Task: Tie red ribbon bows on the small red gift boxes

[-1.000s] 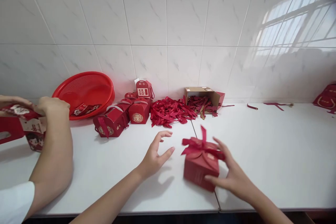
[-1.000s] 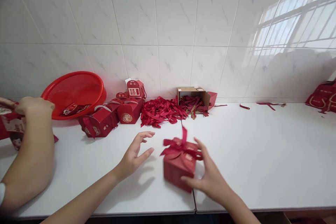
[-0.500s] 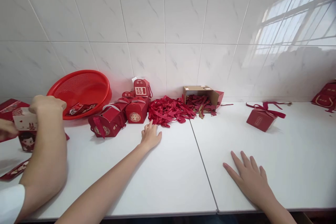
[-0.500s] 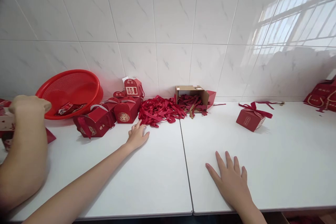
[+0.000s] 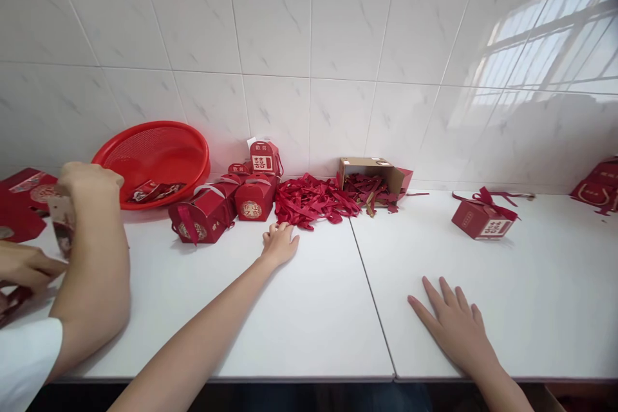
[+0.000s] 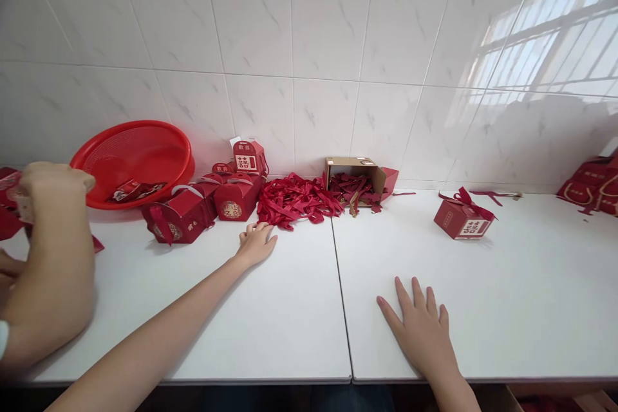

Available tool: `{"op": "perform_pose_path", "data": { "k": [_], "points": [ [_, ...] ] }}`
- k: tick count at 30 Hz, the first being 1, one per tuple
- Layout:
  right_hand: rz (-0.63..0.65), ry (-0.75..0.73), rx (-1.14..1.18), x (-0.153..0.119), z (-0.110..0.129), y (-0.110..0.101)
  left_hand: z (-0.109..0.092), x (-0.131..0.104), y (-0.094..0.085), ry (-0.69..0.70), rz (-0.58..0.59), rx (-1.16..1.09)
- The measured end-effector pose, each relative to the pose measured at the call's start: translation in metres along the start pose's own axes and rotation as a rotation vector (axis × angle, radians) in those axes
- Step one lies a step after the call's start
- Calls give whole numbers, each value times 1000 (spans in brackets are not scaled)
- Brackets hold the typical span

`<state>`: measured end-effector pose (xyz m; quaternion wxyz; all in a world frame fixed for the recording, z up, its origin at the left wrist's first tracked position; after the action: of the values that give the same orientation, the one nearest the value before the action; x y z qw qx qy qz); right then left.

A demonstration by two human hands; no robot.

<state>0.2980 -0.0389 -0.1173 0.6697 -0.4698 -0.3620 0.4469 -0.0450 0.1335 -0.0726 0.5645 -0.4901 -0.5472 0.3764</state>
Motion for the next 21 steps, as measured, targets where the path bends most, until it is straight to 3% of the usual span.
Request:
{"op": "perform_pose_path", "data": {
  "k": [15, 19, 21],
  "points": [
    [-47, -120, -17, -34, -5, 8, 5, -11, -3, 82, -244, -151],
    [-88, -248, 97, -51, -11, 12, -3, -19, -19, 131, -347, -193],
    [-96, -229, 229, -58, -10, 10, -13, -33, -34, 173, -398, -209]
  ]
}}
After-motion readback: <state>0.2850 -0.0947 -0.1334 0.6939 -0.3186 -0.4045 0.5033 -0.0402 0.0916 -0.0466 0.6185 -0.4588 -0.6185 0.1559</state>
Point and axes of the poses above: each hand's wrist, its own x-axis towards the middle knuckle, its own y-axis out of the palm, z = x × y, the point moved 2 cm from there along x, towards the middle knuckle, and after that the axes turned 12 degrees about x, right-handed, at the moved point
